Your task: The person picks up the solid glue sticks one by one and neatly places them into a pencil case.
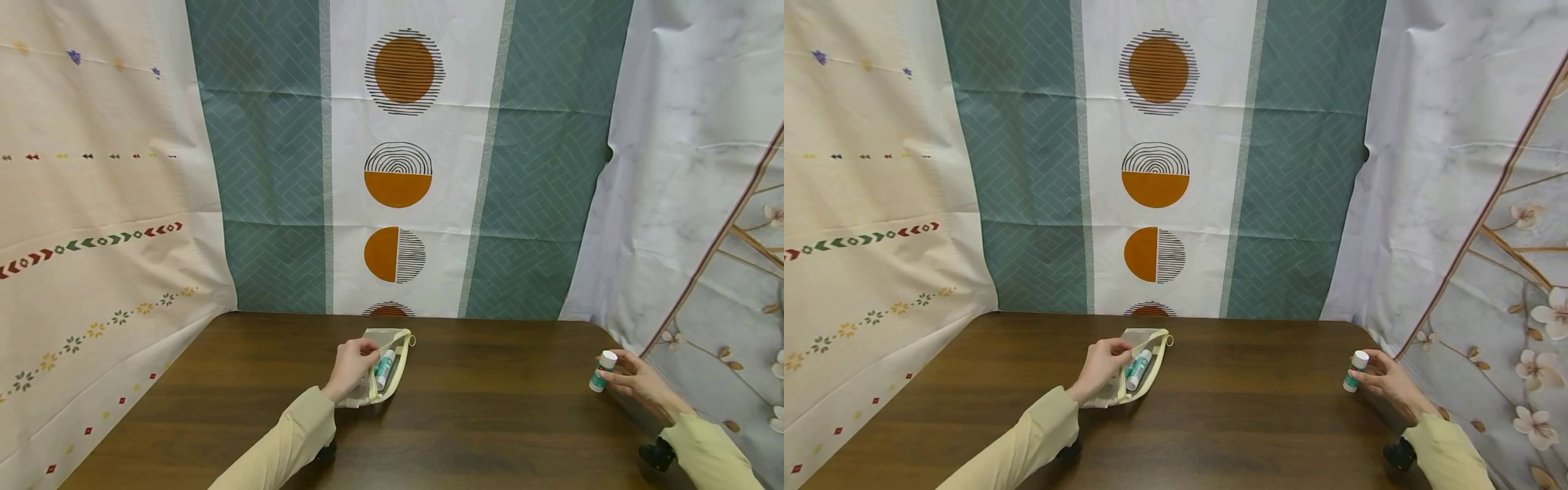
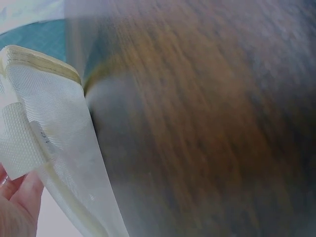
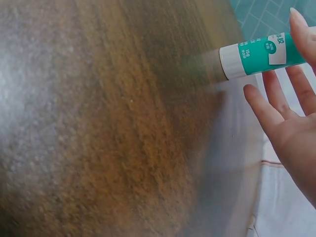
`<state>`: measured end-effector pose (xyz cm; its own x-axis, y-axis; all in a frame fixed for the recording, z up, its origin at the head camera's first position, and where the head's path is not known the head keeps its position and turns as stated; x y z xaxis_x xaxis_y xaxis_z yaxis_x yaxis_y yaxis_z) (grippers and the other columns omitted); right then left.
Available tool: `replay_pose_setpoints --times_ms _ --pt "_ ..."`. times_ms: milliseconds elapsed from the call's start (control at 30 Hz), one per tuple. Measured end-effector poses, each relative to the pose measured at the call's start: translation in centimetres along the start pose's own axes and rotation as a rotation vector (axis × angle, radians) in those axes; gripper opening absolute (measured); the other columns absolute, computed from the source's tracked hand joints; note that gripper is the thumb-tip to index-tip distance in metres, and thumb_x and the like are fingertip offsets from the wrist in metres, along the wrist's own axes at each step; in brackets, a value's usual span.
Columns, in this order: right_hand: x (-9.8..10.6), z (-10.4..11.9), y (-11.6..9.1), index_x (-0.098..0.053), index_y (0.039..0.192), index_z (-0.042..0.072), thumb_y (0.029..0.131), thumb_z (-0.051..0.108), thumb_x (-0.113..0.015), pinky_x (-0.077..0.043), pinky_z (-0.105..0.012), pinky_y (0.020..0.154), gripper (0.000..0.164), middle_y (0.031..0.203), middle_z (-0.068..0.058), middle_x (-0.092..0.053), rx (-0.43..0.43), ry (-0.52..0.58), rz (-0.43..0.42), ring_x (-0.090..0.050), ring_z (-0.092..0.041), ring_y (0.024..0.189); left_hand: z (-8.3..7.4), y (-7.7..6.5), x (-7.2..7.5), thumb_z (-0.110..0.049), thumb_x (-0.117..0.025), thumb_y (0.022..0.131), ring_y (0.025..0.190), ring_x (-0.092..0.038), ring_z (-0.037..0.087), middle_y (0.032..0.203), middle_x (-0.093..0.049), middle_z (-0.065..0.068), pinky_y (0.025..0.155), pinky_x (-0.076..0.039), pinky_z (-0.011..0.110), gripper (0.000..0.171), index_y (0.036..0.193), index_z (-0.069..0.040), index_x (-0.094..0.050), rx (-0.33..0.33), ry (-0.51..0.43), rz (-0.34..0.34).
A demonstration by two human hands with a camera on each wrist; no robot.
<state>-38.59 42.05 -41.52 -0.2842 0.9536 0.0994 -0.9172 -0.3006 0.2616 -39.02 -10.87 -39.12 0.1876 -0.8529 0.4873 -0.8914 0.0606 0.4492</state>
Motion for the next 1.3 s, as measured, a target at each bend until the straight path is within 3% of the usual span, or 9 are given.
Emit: replay_pose_setpoints --times_ms 367,733,967,1300 --pt "-0.5 0.3 0.1 -0.054 0.108 0.013 0.088 -0.012 -0.046 -0.047 -0.031 0.072 0.033 0.104 0.006 -0.061 0.031 0.038 0.046 -0.058 -0.011 0.092 -0.2 -0.1 0.1 -0.004 -0.062 0.078 0.06 -0.051 0.011 0.069 -0.06 -0.002 0.052 -0.042 0.027 0.01 0.084 0.0 -0.069 0.001 -0.003 0.008" --pt "-0.4 -0.2 0.4 -0.055 0.107 0.015 0.087 -0.01 -0.049 -0.047 -0.032 0.074 0.032 0.104 0.005 -0.061 0.008 0.022 0.018 -0.058 -0.013 0.093 -0.1 0.0 0.1 -0.004 -0.062 0.078 0.061 -0.05 0.012 0.07 -0.059 -0.001 0.052 -0.042 0.027 0.009 0.083 -0.001 -0.068 0.01 0.001 0.006" --pt "-0.7 0.3 0.5 -0.051 0.11 0.004 0.087 -0.01 -0.049 -0.047 -0.032 0.074 0.027 0.103 0.004 -0.061 0.011 0.018 0.006 -0.058 -0.012 0.093 0.0 0.0 0.2 -0.004 -0.062 0.079 0.061 -0.051 0.011 0.069 -0.059 -0.002 0.052 -0.042 0.027 0.008 0.083 -0.002 -0.068 -0.001 0.004 0.002" --pt "-1.4 0.7 1.1 -0.053 0.107 0.009 0.086 -0.009 -0.052 -0.047 -0.034 0.074 0.027 0.102 0.005 -0.061 -0.008 -0.023 -0.016 -0.058 -0.012 0.092 0.1 0.0 0.1 -0.003 -0.061 0.079 0.06 -0.05 0.012 0.069 -0.059 -0.002 0.051 -0.042 0.027 0.009 0.084 -0.001 -0.068 -0.002 -0.004 0.006"
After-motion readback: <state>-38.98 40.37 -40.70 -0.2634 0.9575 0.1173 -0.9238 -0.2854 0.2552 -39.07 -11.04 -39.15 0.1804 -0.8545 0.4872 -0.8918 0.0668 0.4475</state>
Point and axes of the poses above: each hand's wrist, its own y-axis towards the middle knuckle, its own x-axis out of the back of the hand, z = x × y, the point moved 6 cm from there along y, towards the middle knuckle
